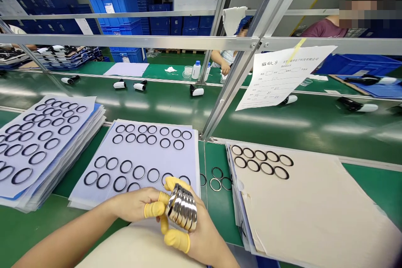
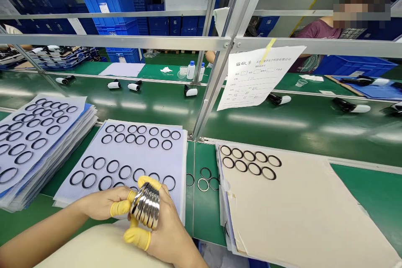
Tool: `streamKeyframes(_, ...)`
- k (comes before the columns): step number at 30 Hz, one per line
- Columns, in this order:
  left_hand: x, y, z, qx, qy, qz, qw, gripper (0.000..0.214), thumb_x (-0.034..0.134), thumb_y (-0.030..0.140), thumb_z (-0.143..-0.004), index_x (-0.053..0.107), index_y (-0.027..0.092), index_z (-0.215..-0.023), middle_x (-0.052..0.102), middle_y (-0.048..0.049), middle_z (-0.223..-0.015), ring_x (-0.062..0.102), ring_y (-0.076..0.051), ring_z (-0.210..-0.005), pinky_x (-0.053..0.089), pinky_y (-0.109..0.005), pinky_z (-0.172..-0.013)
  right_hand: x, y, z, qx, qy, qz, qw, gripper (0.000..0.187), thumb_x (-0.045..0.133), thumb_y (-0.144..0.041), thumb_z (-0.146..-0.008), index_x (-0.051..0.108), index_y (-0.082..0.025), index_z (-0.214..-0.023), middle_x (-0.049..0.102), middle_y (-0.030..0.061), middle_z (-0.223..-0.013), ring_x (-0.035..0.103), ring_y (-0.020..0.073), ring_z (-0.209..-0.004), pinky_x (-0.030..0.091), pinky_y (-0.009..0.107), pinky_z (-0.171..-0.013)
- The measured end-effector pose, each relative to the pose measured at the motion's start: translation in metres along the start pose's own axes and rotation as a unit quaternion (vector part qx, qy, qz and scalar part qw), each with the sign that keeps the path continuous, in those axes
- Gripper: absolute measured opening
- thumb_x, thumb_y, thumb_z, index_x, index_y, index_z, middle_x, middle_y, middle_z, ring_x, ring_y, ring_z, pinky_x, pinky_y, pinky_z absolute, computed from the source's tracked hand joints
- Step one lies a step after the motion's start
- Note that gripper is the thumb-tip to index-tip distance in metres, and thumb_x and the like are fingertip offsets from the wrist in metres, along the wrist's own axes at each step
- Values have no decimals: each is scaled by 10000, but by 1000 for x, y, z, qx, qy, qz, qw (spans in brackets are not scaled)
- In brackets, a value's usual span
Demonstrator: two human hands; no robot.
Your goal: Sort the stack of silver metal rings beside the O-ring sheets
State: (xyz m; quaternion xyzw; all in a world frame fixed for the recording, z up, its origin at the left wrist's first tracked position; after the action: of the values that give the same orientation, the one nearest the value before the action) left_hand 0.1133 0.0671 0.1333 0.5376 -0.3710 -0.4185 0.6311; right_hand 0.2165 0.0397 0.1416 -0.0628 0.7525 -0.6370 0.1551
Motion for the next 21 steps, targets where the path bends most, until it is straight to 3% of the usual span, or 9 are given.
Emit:
streamKeyframes(3, 2, -11, -4, -23, 43, 95, 994, 606, 504, 681, -801, 699, 108, -795, 676, -99, -781, 606, -177, -744, 497, -270, -724, 4, -1, 2, -9, -10, -19, 1000, 598, 643, -701, -673, 673, -219, -1024, 668, 104, -960, 535, 329, -1148, 422, 485, -1020)
streamKeyframes(6, 4, -19, -7, -51, 78, 146, 985, 443, 616, 552, -809, 704, 119, -783, 658, -56, -750, 603, -155, -730, 496, -272, -752, 3, 0, 3, -16, 5, -13, 1000, 721, 593, -750, -671, 626, -215, -1153, 567, 146, -1231, 502, 339, -1196, 418, 478, -1029)
streamKeyframes(9, 6, -19, -9, -55, 97, 155, 982, 337, 657, 455, -814, 712, 123, -788, 659, -40, -743, 608, -154, -741, 495, -282, -777, 6, 1, 4, -26, -14, -2, 1000, 755, 551, -757, -700, 556, -254, -1264, 455, 125, -1374, 442, 328, -1262, 356, 470, -1082)
streamKeyframes(12, 5, -14, -10, -44, 104, 149, 982, 323, 665, 436, -812, 714, 118, -783, 661, -45, -747, 606, -160, -734, 497, -286, -755, 8, 4, 6, -20, -23, -30, 999, 752, 588, -718, -711, 504, -281, -1316, 441, 99, -1383, 408, 309, -1301, 323, 443, -1111)
streamKeyframes(16, 0, -2, -10, -11, 129, 112, 985, 275, 736, 388, -754, 696, 122, -697, 643, -34, -732, 581, -153, -735, 476, -255, -738, 8, 11, 12, 15, -4, -72, 997, 935, 680, -622, -710, 264, -251, -1461, 419, 128, -1417, 392, 291, -1334, 312, 439, -1120)
streamKeyframes(18, -4, 8, -10, 11, 148, 67, 987, 272, 736, 366, -758, 681, 126, -641, 646, -41, -746, 578, -155, -753, 471, -251, -749, 7, 12, 14, 13, 4, -50, 999, 768, 661, -597, -746, 405, -265, -1388, 350, 122, -1484, 360, 301, -1357, 305, 459, -1118)
streamKeyframes(21, -10, 21, -6, 43, 169, -41, 984, 282, 613, 342, -868, 714, 136, -704, 677, -78, -841, 610, -172, -815, 485, -262, -761, 6, 8, 13, -4, 16, -10, 1000, 401, 601, -569, -808, 677, -248, -1036, 397, 109, -1473, 354, 324, -1359, 322, 487, -1097)
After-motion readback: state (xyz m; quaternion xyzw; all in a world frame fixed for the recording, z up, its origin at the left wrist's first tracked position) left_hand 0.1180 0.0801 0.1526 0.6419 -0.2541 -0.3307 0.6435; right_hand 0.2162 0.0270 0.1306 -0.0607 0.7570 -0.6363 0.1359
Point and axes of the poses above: each hand's wrist, its own z-axis away from the middle knuckle, its own x-axis out of the palm, y = z × x, the point moved 7 cm from there along -z, towards the middle knuckle
